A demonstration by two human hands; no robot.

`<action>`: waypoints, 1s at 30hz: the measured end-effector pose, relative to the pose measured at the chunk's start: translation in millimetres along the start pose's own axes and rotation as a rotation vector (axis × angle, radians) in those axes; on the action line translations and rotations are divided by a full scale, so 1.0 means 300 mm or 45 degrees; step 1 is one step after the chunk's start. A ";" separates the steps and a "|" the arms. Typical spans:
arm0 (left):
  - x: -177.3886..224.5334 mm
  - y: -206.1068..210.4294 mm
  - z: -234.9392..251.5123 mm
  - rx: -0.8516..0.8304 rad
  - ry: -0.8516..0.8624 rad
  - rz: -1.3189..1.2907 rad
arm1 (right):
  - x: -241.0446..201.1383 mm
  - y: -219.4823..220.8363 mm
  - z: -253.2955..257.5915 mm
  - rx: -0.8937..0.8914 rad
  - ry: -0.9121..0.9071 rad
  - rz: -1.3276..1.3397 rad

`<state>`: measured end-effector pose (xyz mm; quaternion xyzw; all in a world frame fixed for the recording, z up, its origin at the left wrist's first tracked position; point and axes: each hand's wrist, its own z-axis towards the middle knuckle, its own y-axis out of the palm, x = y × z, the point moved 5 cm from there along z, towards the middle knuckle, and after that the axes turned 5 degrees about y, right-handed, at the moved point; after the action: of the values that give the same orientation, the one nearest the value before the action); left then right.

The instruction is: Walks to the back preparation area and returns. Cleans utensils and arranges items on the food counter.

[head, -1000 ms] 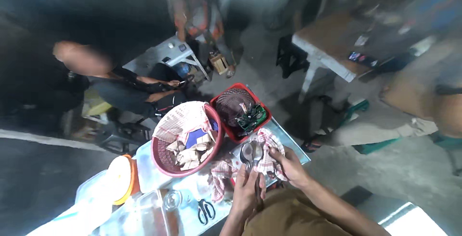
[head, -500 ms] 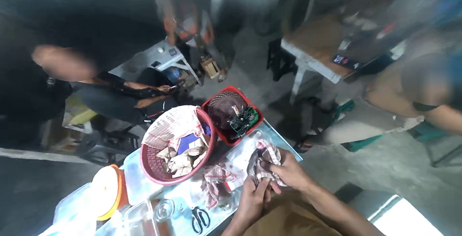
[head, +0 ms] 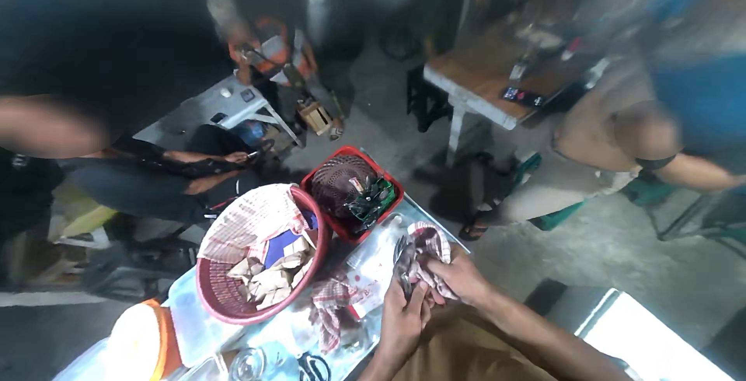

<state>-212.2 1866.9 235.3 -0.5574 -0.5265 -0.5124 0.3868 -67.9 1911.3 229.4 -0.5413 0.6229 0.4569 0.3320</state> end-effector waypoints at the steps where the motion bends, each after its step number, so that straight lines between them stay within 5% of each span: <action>1: -0.001 0.002 0.006 -0.027 0.011 0.008 | -0.009 -0.018 0.014 -0.023 -0.005 -0.046; 9: 0.024 0.046 0.027 -0.150 -0.013 0.031 | -0.094 -0.122 0.035 0.559 -0.652 -0.505; 13: 0.000 0.059 0.025 -0.126 -0.021 0.050 | -0.002 -0.100 0.006 0.537 -0.275 -0.076; 16: 0.001 0.050 0.040 0.021 -0.047 0.157 | 0.055 -0.026 -0.031 0.296 0.012 0.123; 21: -0.030 0.024 0.046 0.121 -0.027 0.112 | 0.031 -0.024 -0.020 0.083 0.023 0.372; 25: -0.050 -0.070 0.081 0.388 0.173 0.137 | -0.054 -0.091 -0.023 0.380 -0.248 0.304; 30: 0.025 -0.110 0.089 0.402 0.271 0.087 | 0.020 -0.036 -0.053 0.069 -0.125 -0.309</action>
<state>-240.9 1899.0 234.4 -0.4499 -0.5372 -0.4660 0.5403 -57.3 1894.4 227.3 -0.5806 0.5478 0.4222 0.4295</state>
